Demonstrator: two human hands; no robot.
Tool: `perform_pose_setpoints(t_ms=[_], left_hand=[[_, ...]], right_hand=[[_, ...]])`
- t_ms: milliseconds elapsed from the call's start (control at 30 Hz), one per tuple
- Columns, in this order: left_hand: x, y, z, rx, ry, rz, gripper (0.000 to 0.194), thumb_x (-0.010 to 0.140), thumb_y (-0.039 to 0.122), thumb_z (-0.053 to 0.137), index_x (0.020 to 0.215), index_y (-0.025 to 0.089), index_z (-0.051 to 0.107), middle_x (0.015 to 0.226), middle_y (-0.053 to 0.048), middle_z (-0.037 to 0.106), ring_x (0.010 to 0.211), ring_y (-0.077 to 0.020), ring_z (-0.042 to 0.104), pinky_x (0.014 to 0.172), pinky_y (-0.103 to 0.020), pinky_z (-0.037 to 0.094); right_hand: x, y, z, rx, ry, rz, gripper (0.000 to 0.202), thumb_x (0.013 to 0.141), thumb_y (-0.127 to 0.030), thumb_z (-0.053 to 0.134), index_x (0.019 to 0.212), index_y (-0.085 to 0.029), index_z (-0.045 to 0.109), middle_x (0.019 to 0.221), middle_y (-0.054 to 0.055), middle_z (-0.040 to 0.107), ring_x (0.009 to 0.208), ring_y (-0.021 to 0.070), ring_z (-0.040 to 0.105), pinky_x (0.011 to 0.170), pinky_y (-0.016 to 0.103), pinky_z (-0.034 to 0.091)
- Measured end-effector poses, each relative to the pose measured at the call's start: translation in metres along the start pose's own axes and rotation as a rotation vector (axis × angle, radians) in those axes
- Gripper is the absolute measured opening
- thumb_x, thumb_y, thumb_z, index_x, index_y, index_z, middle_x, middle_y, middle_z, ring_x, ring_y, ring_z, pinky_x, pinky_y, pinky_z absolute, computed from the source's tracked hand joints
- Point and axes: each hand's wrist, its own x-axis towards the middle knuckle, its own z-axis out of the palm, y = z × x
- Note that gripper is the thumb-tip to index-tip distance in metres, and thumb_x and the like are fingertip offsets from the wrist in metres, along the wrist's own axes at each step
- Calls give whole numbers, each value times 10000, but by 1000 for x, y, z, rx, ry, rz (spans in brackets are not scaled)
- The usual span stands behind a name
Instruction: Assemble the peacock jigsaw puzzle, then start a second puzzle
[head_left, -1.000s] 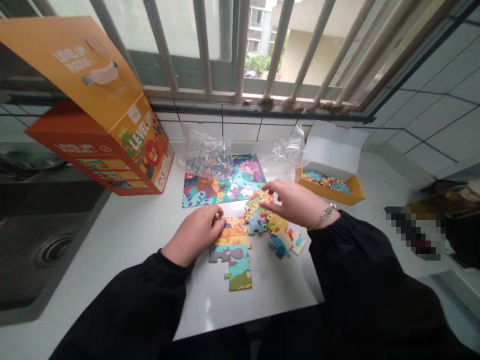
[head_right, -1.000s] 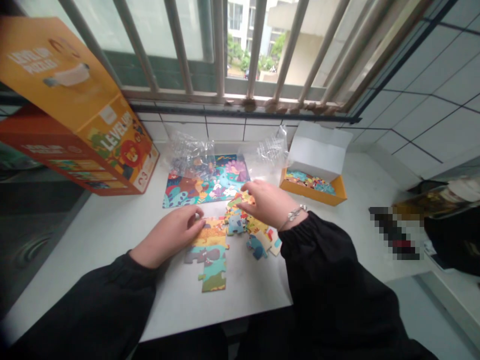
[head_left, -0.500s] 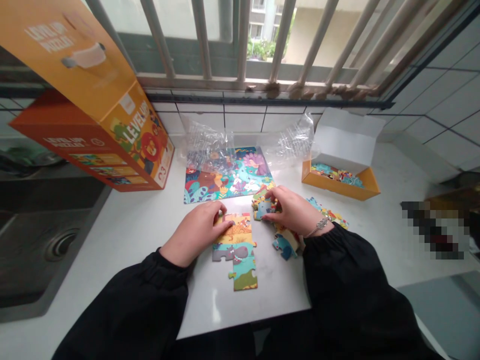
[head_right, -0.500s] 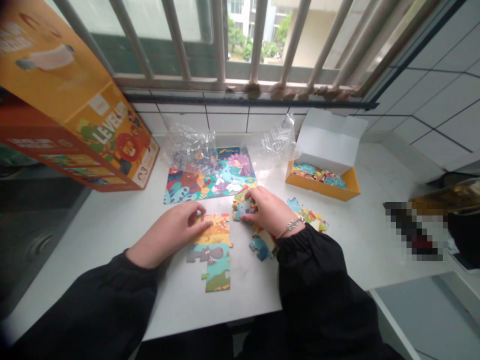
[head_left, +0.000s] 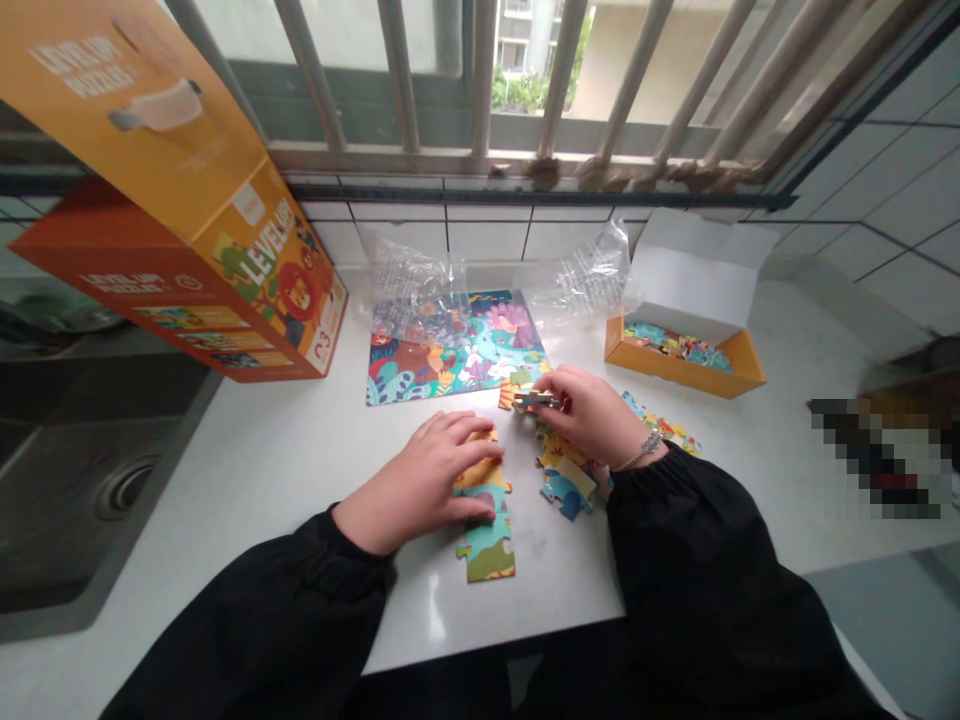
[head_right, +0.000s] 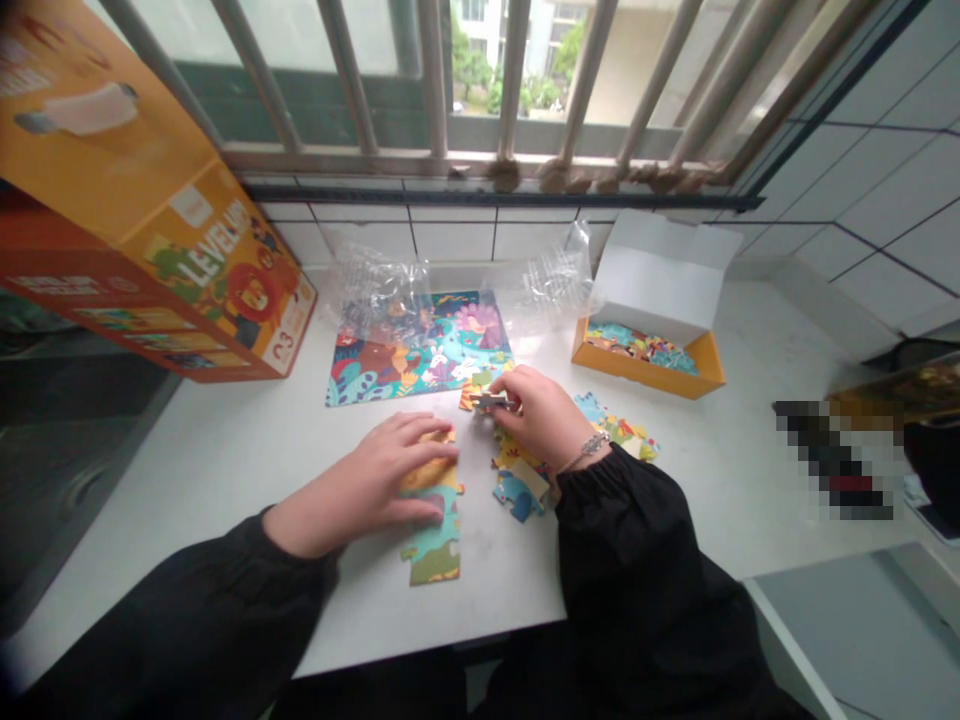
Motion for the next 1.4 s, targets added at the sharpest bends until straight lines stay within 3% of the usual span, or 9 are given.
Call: perform_pose_setpoints(t_ms=[167,367,500,633,800,933,1067,1233,1400], left_hand=[[-3,-1,5,57,-129,39,636,857,596,876,1446,441,696,1710,-116,486,1601,-505,362,1266,-811,222],[-6,-4,-4,-2,-147,-33,548,813,542,932,1319,414,765,1696,-93,511,1606,-442,389,1302,-770,193],[-9,-14,-15,-11,-150,-101,474,764,500,977,1191,388,804,1677,-83,540,1589,-413,424,1306,-709,248],[-16,-34,-26,-27,-89,-154,422,727,436,999,1107,364,831,1637,-75,578,1546,-402,472,1272,-612,371],[-19,-47,-29,-26,-65,-176,428,739,496,967,1123,371,825,1633,-57,577,1516,-397,497,1270,-612,380],[-17,-44,-28,-4,-78,-175,415,758,508,951,1122,360,819,1639,-65,570,1528,-399,480,1269,-619,373],[-17,-43,-28,5,-80,-174,415,770,530,939,1123,353,810,1649,-70,561,1542,-408,466,1260,-620,383],[-19,-38,-26,-21,-36,-186,695,737,538,966,1348,319,721,1646,-111,569,1541,-401,489,1277,-573,403],[-19,-32,-21,-50,-27,-176,958,647,533,1017,1500,317,636,1656,-132,559,1548,-414,498,1281,-576,421]], right_hand=[[0,-2,-8,225,161,93,140,998,-357,675,1035,-226,709,980,34,728,843,180,678,739,301,535],[-2,12,-23,333,352,235,333,959,-539,735,940,-225,625,791,-24,625,694,144,600,630,276,460],[-4,5,-18,277,180,168,367,968,-555,736,1088,-212,687,730,-43,584,638,135,538,613,282,434],[-4,-17,5,123,-39,-77,409,986,-339,763,1374,-233,686,829,-29,700,709,140,604,720,282,483],[-3,-31,29,-34,-181,-319,208,1083,-243,637,1236,-236,778,1015,55,777,971,195,690,896,323,503],[-1,-29,28,-134,-182,-286,196,1074,-239,657,1211,-240,798,1043,68,753,982,214,675,890,337,508],[-14,-14,5,-202,2,-146,235,1113,-307,575,1232,-247,768,1140,96,748,1051,243,665,941,381,524],[-72,35,-36,-561,302,393,368,1073,-424,557,1273,-177,742,1183,214,733,1137,370,660,988,514,517],[-121,71,-46,-691,159,635,587,1023,-629,568,1269,-126,745,1176,252,718,1122,405,676,984,513,512]])
